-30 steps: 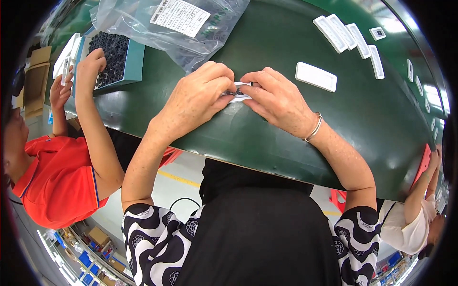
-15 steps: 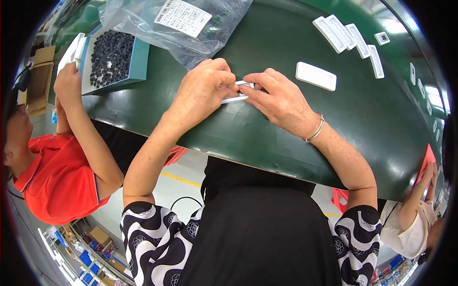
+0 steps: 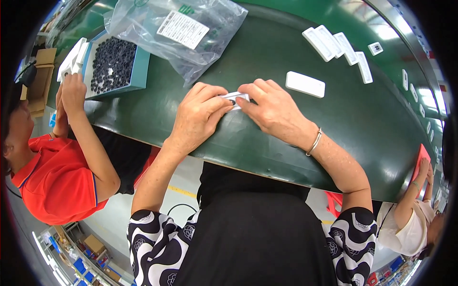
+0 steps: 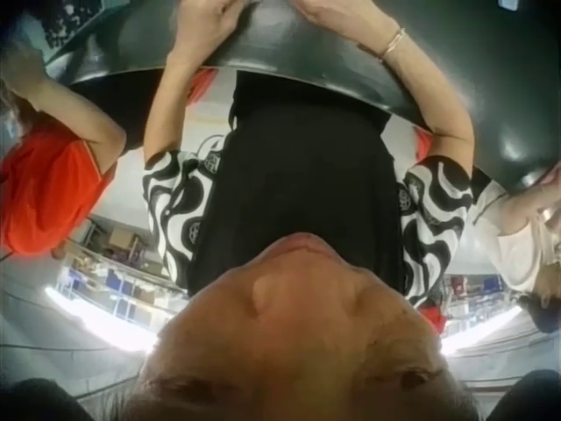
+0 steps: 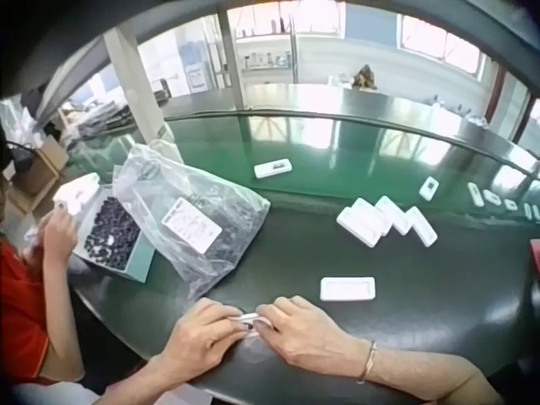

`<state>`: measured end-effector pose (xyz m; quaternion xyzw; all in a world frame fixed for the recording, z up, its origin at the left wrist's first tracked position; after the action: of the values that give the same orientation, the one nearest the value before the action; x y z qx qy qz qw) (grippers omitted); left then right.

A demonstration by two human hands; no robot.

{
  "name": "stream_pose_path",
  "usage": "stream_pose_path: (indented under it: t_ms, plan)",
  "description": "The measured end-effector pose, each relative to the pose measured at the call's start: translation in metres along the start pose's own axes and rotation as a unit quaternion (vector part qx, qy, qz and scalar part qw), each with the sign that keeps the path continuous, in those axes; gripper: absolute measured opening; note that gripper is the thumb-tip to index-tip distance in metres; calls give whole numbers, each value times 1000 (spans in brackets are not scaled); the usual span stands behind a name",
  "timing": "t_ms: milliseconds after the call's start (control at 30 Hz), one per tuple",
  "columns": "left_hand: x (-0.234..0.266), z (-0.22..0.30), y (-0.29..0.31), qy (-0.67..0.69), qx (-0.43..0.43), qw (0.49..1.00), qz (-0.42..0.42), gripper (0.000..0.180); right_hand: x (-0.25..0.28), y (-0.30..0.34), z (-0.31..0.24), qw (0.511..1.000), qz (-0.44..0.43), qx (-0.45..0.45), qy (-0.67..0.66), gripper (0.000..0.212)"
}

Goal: Packaging electronic components into small bags and cardboard boxes on a production line.

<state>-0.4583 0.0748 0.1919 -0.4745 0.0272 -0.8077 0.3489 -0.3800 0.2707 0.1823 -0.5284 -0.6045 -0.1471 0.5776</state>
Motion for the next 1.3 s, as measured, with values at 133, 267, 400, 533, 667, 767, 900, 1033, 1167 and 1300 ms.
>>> stream_pose_path:
  t_ms: [133, 267, 400, 533, 667, 767, 900, 1033, 1167, 1300]
  plan:
    - [1, 6, -3, 20, 26, 999, 1, 11, 5, 0, 2, 999, -27, 1, 17, 24]
    - [12, 12, 2, 26, 26, 995, 90, 14, 20, 5, 26, 996, 3, -30, -86, 34]
    - [32, -8, 18, -27, 72, 951, 301, 29, 78, 9, 96, 983, 162, -84, -13, 34]
    - [53, -36, -4, 126, 205, 870, 431, 59, 133, 18, 209, 962, 100, -228, 114, 38]
    - [67, -46, -26, 324, 276, 804, 416, 91, 132, 32, 277, 950, 46, -275, 142, 40]
    - [73, -54, -46, 358, 271, 809, 379, 106, 120, 35, 273, 937, 88, -297, 163, 39]
    - [90, -94, -59, 421, 295, 774, 369, 118, 104, -4, 199, 954, 171, -246, -12, 35]
    - [101, -100, -81, 417, 267, 820, 288, 103, 65, -45, 123, 862, 127, -313, -378, 50]
    - [115, -89, -102, 302, 242, 918, 84, 51, 42, -68, 79, 814, 38, -381, -437, 90]
    - [118, -41, -117, 223, 184, 954, 79, 21, 39, -75, 83, 796, -8, -411, -445, 99]
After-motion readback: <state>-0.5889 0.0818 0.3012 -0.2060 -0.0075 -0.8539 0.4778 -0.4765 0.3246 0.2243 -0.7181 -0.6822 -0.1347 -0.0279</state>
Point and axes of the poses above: each hand's wrist, its own y-axis away from the middle knuckle, its own x-axis out of the back of the hand, z = x × y, the point moved 1 cm from there along -y, towards the middle knuckle
